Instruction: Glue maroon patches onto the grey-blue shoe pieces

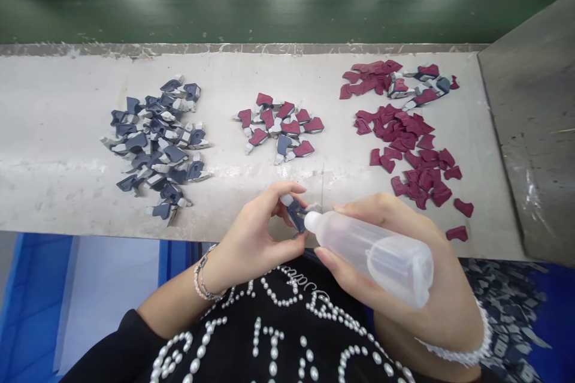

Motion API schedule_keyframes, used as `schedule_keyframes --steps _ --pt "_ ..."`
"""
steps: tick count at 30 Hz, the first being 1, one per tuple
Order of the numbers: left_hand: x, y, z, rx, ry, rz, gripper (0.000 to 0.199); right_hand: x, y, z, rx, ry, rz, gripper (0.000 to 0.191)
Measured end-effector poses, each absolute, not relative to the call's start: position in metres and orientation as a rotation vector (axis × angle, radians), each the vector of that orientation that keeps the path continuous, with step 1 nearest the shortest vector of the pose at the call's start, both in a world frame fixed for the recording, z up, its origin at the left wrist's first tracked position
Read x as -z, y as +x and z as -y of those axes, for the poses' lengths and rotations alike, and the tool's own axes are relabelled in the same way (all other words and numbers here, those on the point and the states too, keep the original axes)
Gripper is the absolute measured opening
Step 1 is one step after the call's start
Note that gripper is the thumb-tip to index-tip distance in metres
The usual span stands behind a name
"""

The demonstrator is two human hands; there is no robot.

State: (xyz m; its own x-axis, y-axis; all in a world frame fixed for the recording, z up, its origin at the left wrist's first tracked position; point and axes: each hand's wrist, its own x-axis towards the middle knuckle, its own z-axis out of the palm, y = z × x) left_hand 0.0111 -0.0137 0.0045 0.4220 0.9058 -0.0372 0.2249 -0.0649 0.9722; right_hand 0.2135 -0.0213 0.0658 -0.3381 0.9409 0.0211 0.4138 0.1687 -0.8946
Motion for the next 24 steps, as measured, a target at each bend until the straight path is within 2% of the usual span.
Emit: schedule_keyframes --steps 24 --pt "-0.0071 0.0102 0.0098 -0.723 1.596 -0.983 0.059 -0.0695 0.2176 0.0178 -1.124 -1.256 1.889 0.023"
